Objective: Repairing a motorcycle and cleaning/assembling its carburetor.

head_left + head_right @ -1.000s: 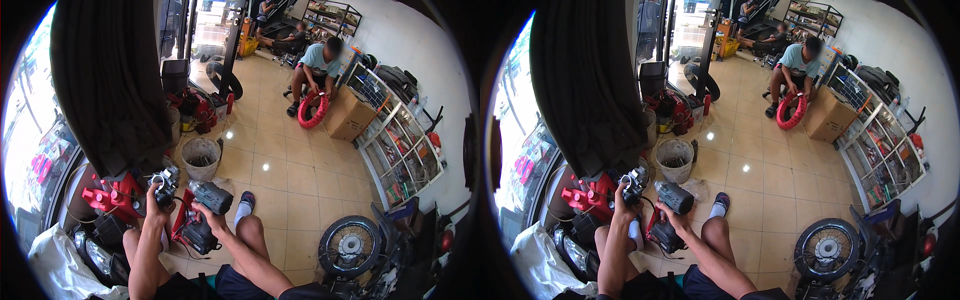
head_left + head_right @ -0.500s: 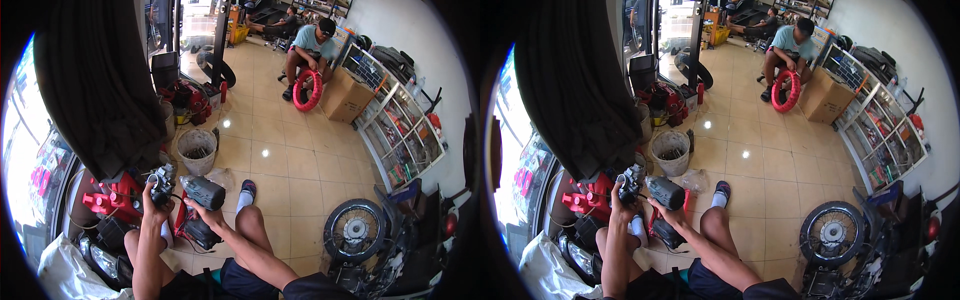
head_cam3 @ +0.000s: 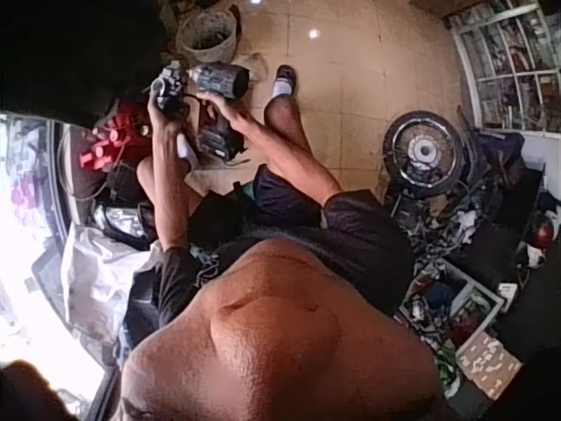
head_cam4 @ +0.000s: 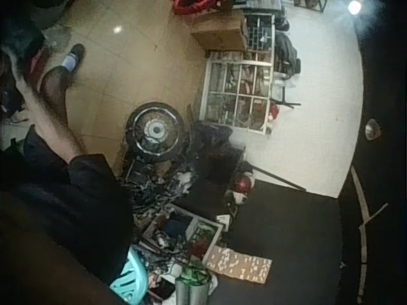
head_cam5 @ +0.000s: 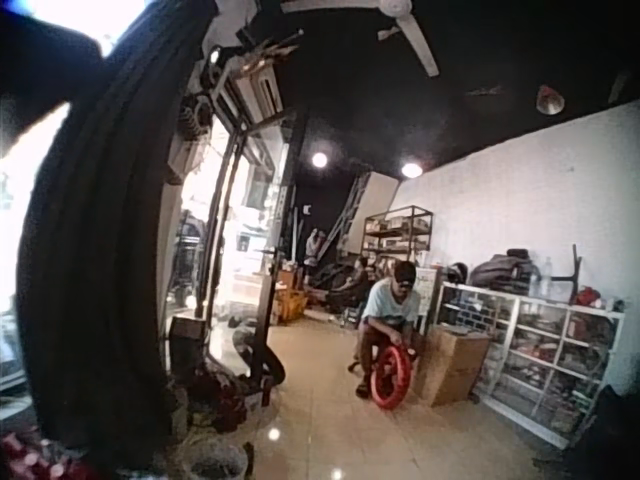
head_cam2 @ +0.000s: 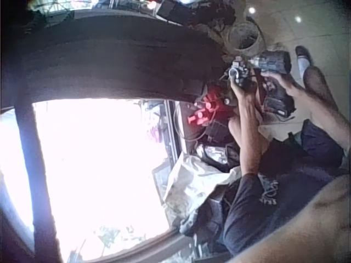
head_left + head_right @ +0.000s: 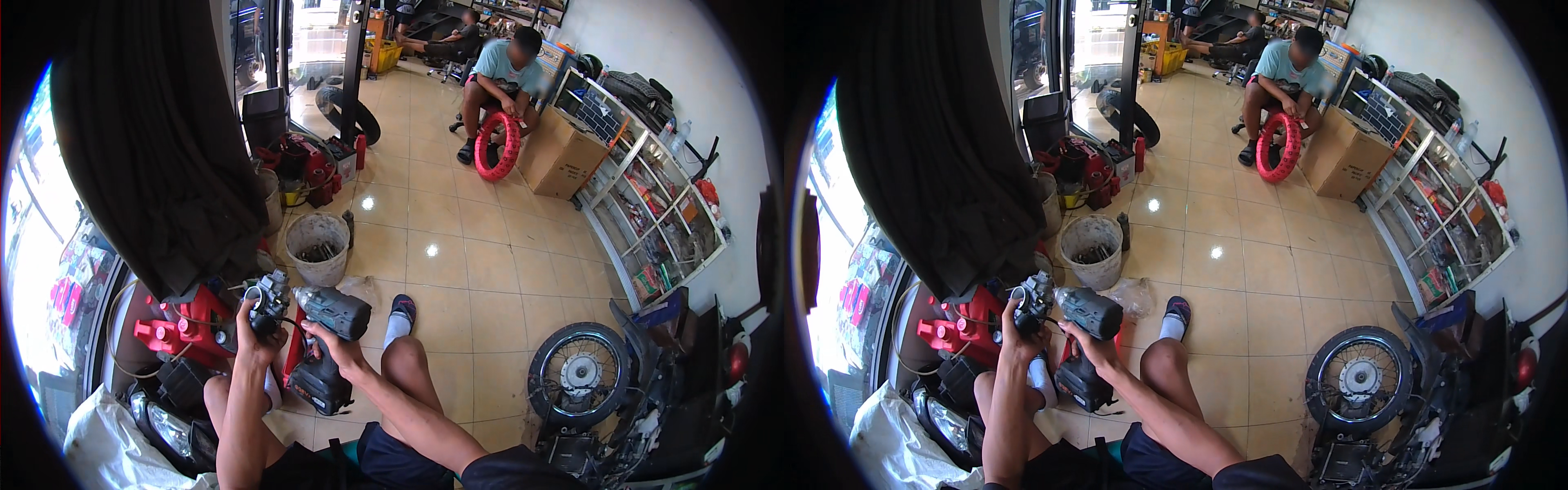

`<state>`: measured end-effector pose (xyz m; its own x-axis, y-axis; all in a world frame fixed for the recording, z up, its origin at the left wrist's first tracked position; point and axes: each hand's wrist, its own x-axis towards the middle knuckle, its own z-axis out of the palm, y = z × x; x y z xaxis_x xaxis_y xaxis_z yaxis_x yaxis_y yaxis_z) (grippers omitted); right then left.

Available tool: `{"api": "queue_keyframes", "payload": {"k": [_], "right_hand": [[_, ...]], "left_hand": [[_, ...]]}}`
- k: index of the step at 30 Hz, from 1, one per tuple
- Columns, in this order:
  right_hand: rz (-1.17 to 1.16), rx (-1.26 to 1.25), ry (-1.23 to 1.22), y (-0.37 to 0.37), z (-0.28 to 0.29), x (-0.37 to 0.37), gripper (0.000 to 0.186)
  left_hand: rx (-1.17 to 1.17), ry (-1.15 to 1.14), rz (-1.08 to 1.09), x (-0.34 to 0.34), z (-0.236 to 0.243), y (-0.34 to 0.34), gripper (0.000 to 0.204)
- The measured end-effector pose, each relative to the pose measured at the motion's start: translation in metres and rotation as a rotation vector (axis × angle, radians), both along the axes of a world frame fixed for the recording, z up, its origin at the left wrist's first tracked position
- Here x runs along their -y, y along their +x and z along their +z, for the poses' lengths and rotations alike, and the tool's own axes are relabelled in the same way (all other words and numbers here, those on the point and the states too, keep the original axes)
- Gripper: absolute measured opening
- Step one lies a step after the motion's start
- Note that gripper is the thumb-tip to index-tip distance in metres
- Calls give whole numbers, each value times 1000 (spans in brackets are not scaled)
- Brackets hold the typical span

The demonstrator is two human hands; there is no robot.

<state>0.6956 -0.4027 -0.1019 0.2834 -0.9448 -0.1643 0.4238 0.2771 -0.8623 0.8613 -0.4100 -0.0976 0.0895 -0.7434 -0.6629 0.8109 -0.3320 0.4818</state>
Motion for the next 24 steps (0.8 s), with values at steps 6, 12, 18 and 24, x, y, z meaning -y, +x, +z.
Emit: {"api": "queue_keyframes", "payload": {"k": [6, 12, 18, 24], "right_hand": [[-6, -227, -295, 0, -9, 0, 24], [-2, -110, -133, 3, -12, 1, 25], [-2, -144, -168, 0, -9, 2, 18], [26, -217, -190, 1, -7, 1, 20]], "left_hand": [[-30, 8, -45, 1, -3, -3, 41], [-71, -4, -31, 4, -6, -4, 43], [9, -8, -6, 0, 0, -5, 44], [2, -24, -1, 0, 0, -3, 37]]}}
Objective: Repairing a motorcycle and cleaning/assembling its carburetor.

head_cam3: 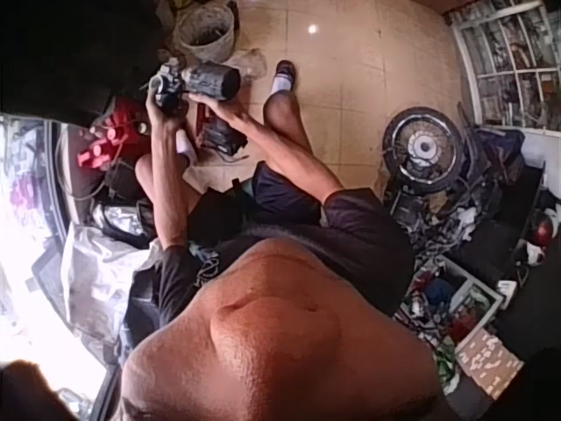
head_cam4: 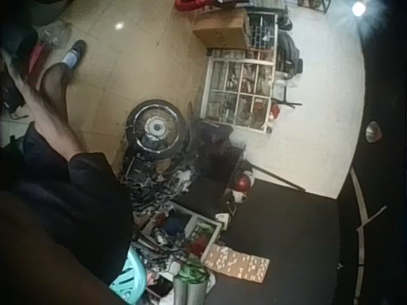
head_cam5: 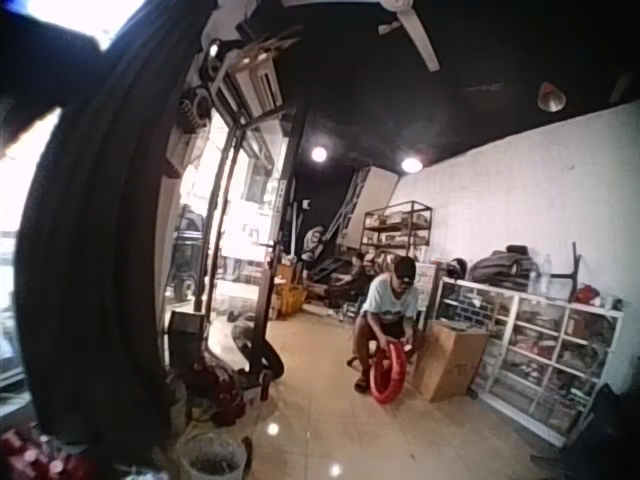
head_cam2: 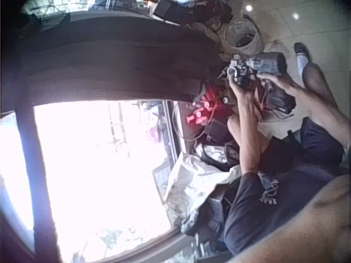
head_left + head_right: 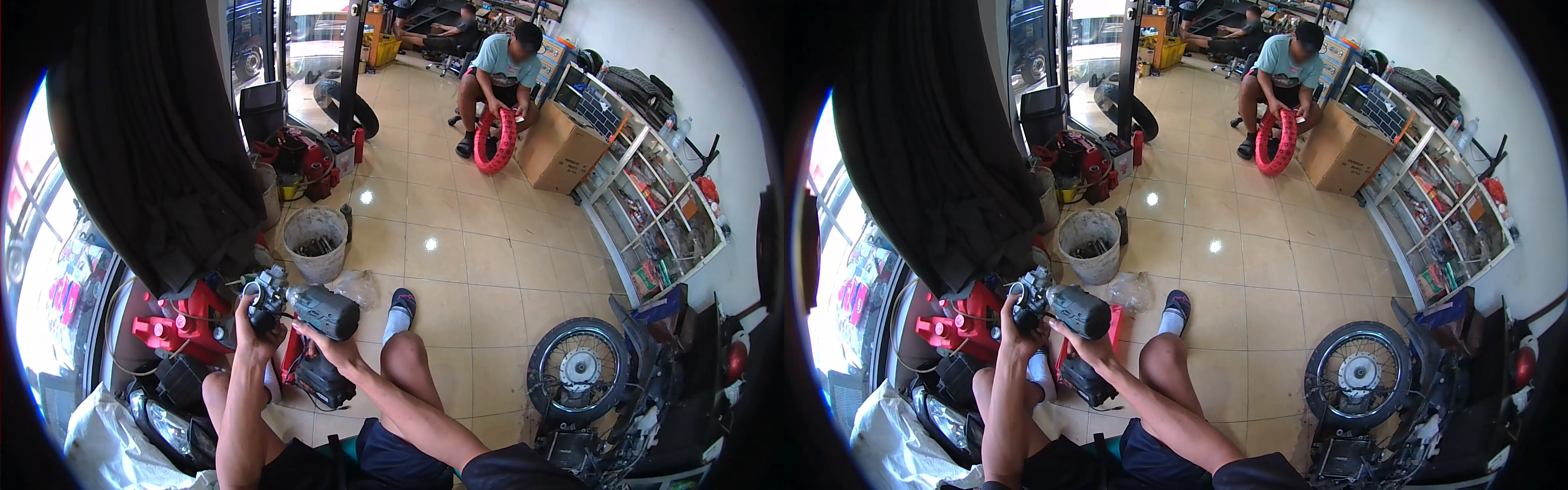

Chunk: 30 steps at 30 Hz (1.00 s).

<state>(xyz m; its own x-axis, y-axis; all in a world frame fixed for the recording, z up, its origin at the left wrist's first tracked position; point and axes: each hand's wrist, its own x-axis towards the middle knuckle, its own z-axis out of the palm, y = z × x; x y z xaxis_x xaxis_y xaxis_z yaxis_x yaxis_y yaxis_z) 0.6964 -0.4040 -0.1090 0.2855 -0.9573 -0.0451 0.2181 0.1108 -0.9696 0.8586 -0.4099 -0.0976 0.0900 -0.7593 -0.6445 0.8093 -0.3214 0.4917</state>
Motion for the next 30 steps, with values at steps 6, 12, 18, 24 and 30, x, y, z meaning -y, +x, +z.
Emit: {"api": "queue_keyframes", "payload": {"k": [6, 12, 18, 24, 30], "right_hand": [[18, 8, -13, 1, -1, 0, 21], [-20, 4, 51, 4, -1, 0, 23], [-8, -2, 1, 4, 1, -1, 23], [-2, -78, -50, 5, 0, -1, 23], [-42, -13, -39, 9, -1, -2, 30]], "left_hand": [[-21, 0, 5, 1, -5, 3, 37], [-21, 14, 7, 0, -6, 4, 38], [-6, 12, 12, -1, -1, 2, 41], [-10, 33, 36, -1, 2, 0, 39], [-23, -3, 8, 0, 2, 0, 35]]}}
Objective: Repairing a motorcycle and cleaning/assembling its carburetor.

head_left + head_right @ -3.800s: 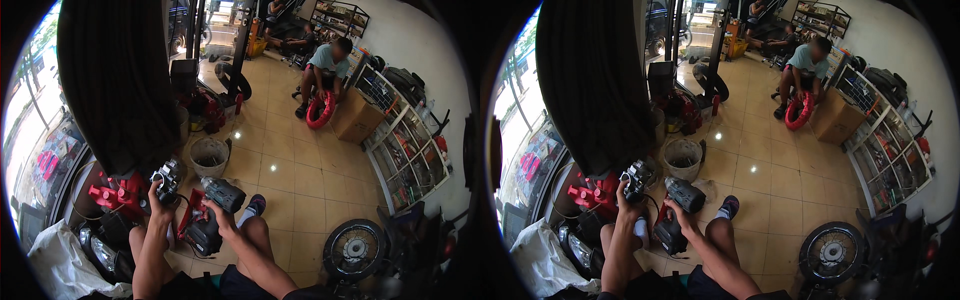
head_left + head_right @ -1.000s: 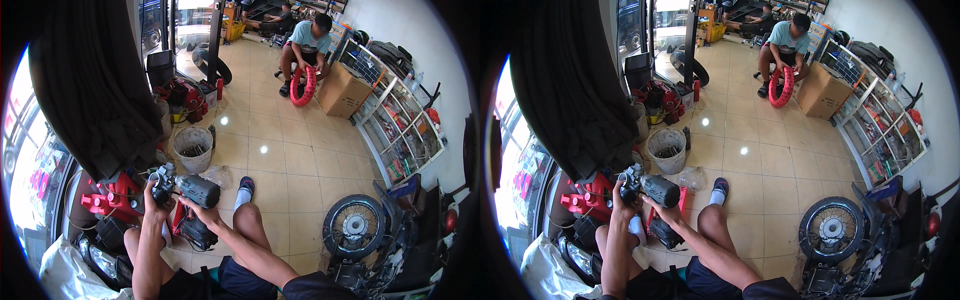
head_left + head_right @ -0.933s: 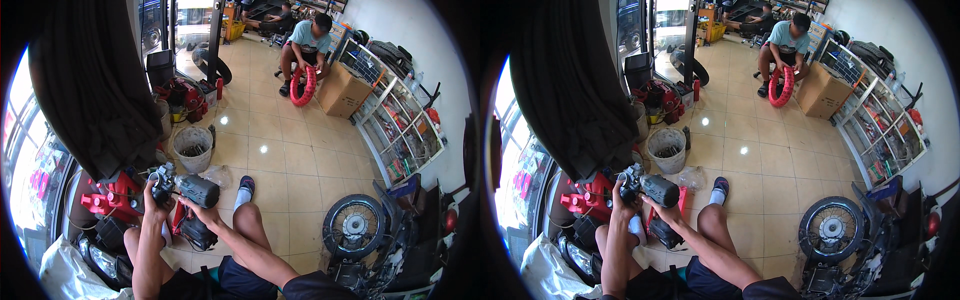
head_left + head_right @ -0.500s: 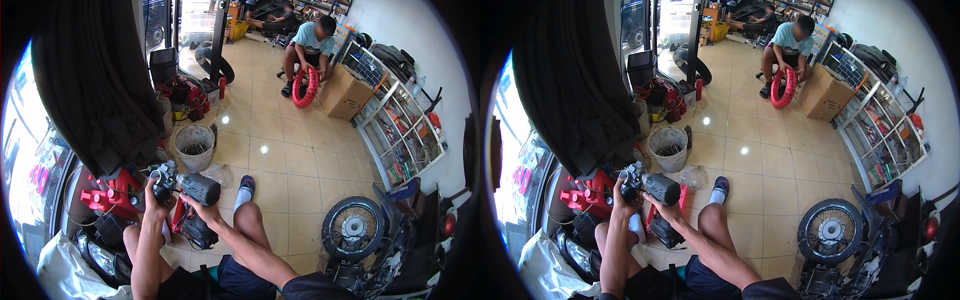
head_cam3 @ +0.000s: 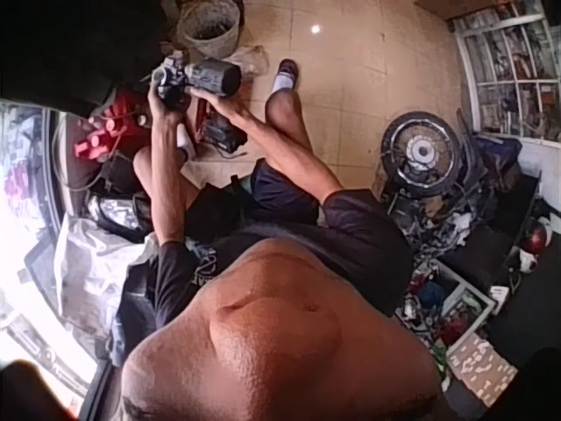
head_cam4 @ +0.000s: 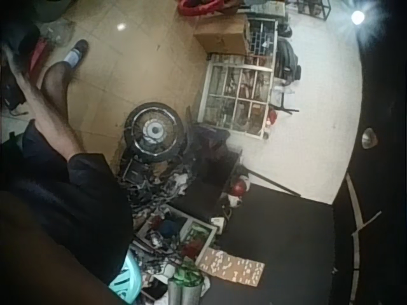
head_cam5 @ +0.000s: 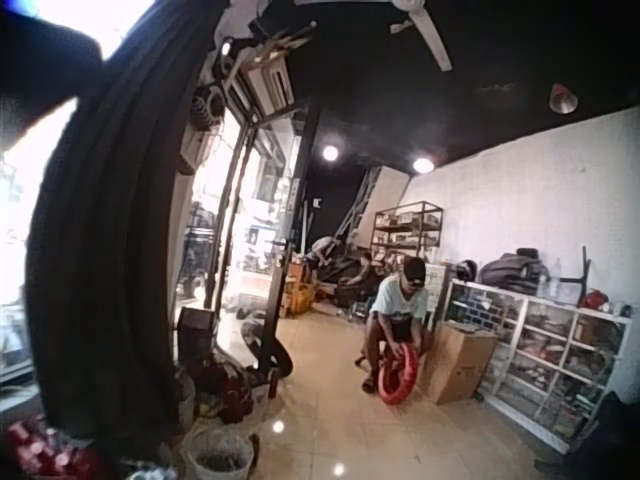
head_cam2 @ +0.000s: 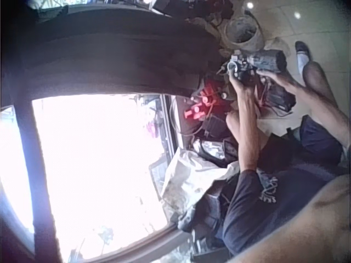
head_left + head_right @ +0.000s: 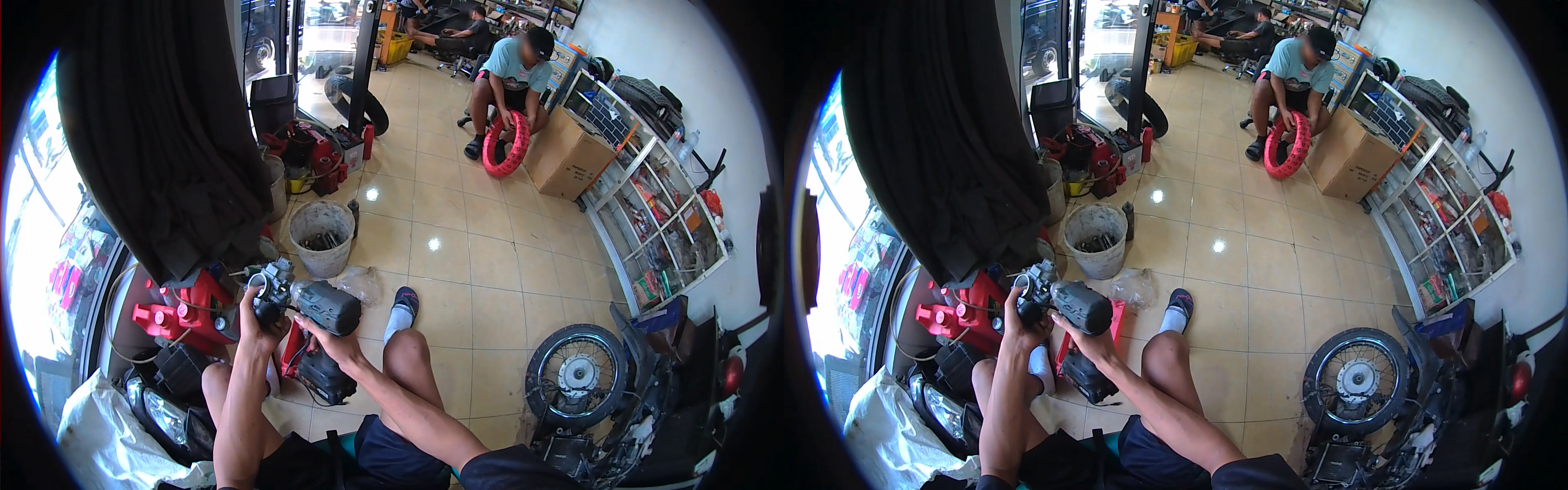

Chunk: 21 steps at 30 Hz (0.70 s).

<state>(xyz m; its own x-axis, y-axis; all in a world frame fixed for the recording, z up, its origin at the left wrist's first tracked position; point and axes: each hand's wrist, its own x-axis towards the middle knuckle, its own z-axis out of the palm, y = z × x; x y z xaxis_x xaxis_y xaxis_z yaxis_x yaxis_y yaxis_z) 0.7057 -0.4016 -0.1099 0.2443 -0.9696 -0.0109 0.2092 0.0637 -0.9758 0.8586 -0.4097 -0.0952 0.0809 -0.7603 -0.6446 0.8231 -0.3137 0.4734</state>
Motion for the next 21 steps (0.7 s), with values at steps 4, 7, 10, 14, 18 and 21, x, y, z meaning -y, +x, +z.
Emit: {"api": "queue_keyframes", "payload": {"k": [4, 7, 10, 14, 18, 21], "right_hand": [[4, 26, -1, -2, 1, 1, 30], [49, -23, 58, -3, 2, 1, 24], [56, -19, 96, -4, 3, 0, 24], [57, 15, 50, -3, 4, 0, 24], [49, -18, 50, -3, 2, 0, 23], [36, -31, 88, -2, 1, 0, 24]], "left_hand": [[-42, 50, -2, 0, 1, -1, 35], [-27, 61, -8, 0, 0, 0, 36], [-20, 65, -4, 0, -2, 0, 36], [-2, 18, -2, 1, -3, 1, 37], [-2, 27, 35, 2, -3, 1, 38], [-1, 46, 49, 2, -3, -1, 38]]}}
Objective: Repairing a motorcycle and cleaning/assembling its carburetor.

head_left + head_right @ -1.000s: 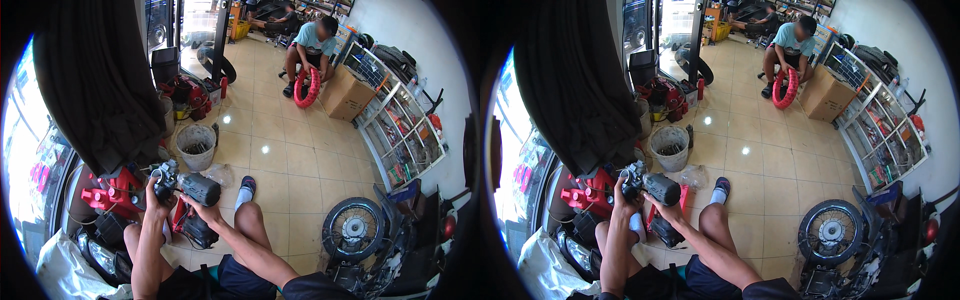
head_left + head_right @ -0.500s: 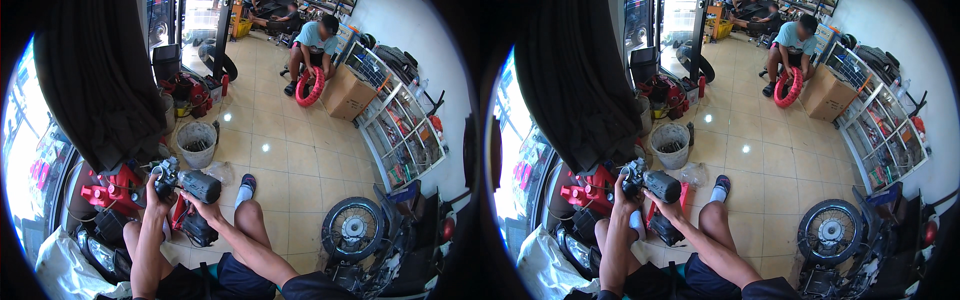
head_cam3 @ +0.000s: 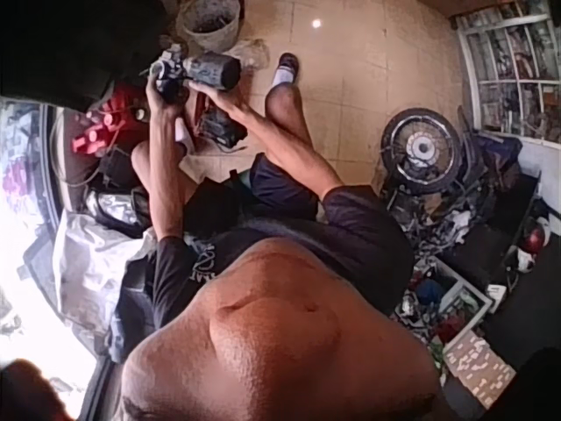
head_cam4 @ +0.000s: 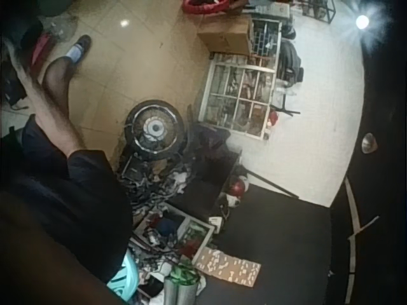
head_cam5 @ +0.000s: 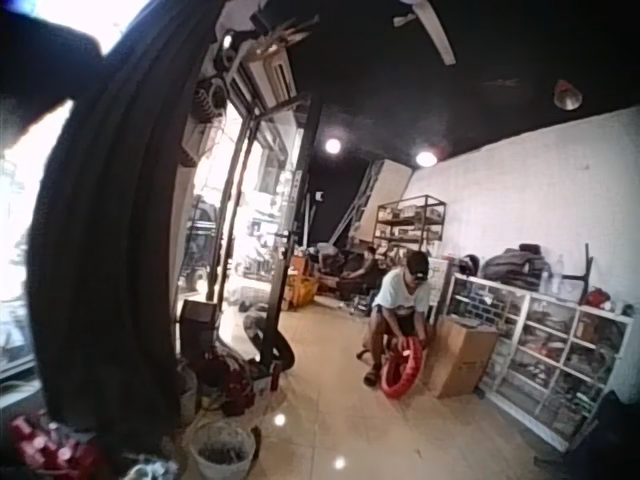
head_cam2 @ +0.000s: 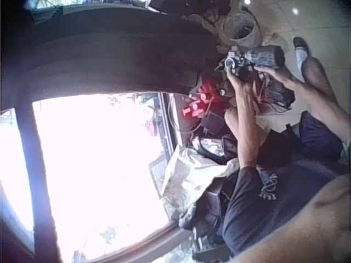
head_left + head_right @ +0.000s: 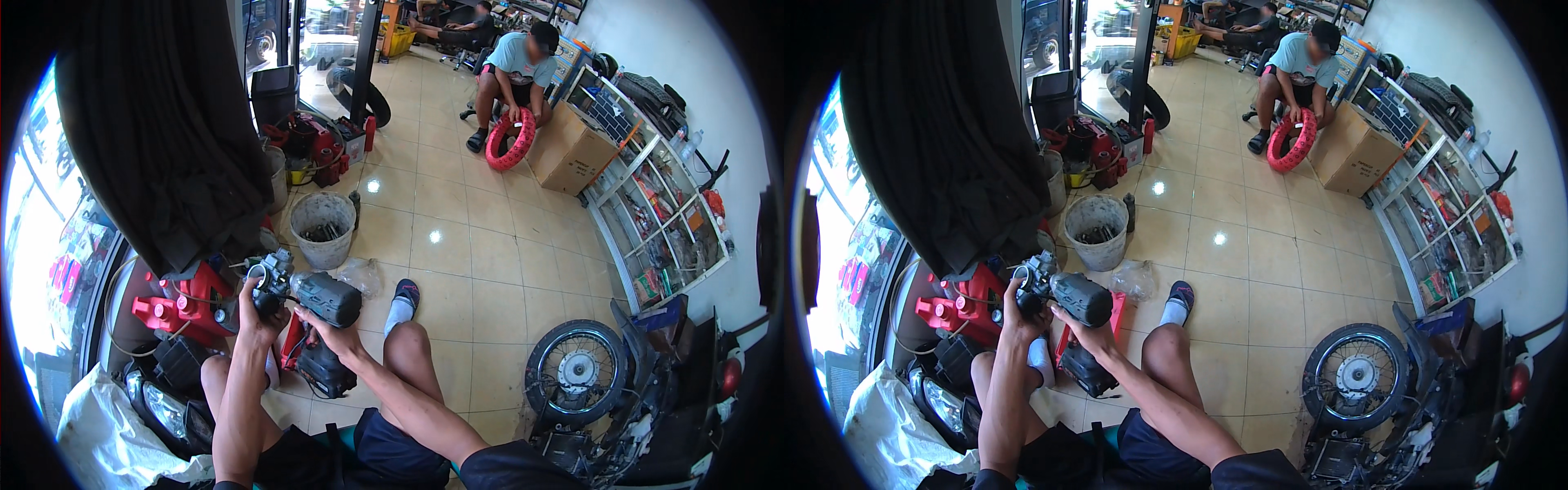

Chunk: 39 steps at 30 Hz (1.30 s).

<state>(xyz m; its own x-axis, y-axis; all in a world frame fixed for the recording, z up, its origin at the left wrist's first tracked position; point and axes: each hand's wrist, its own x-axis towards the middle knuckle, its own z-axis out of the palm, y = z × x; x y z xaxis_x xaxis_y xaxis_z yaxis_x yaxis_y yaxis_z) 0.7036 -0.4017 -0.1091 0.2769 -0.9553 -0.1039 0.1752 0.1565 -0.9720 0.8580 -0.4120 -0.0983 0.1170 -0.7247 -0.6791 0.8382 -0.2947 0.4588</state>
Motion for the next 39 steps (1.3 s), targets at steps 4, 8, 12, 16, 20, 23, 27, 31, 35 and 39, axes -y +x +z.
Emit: {"api": "queue_keyframes", "payload": {"k": [4, 8, 12, 16, 20, 23, 27, 31, 35, 39], "right_hand": [[25, 22, -23, 0, -2, 1, 25], [36, 11, -65, 0, -4, 1, 25], [23, 4, -36, 1, -6, 1, 25], [62, -7, -46, 1, -7, 2, 24], [53, 13, -49, 2, -7, 1, 22], [39, 18, -66, 4, -6, 1, 25], [34, -16, -26, 4, -6, 1, 28], [52, -10, -65, 3, -4, 1, 21], [53, -7, -52, 3, -2, 0, 22], [38, -20, -42, 3, -3, 0, 23]], "left_hand": [[-65, -18, -49, 1, -2, 2, 37], [-55, -85, -87, 0, -3, 5, 41], [-67, -55, -90, -1, -1, 6, 41], [-76, -13, -62, -1, 3, 2, 40], [-17, -46, 0, 0, 7, -2, 33], [-28, -40, 3, -1, 7, -1, 33], [-18, -72, -41, -2, 5, 1, 35], [-41, -16, -37, -1, 2, 2, 37], [-8, -37, -28, -2, 0, 2, 38], [1, -15, -26, -2, 1, 2, 38]]}}
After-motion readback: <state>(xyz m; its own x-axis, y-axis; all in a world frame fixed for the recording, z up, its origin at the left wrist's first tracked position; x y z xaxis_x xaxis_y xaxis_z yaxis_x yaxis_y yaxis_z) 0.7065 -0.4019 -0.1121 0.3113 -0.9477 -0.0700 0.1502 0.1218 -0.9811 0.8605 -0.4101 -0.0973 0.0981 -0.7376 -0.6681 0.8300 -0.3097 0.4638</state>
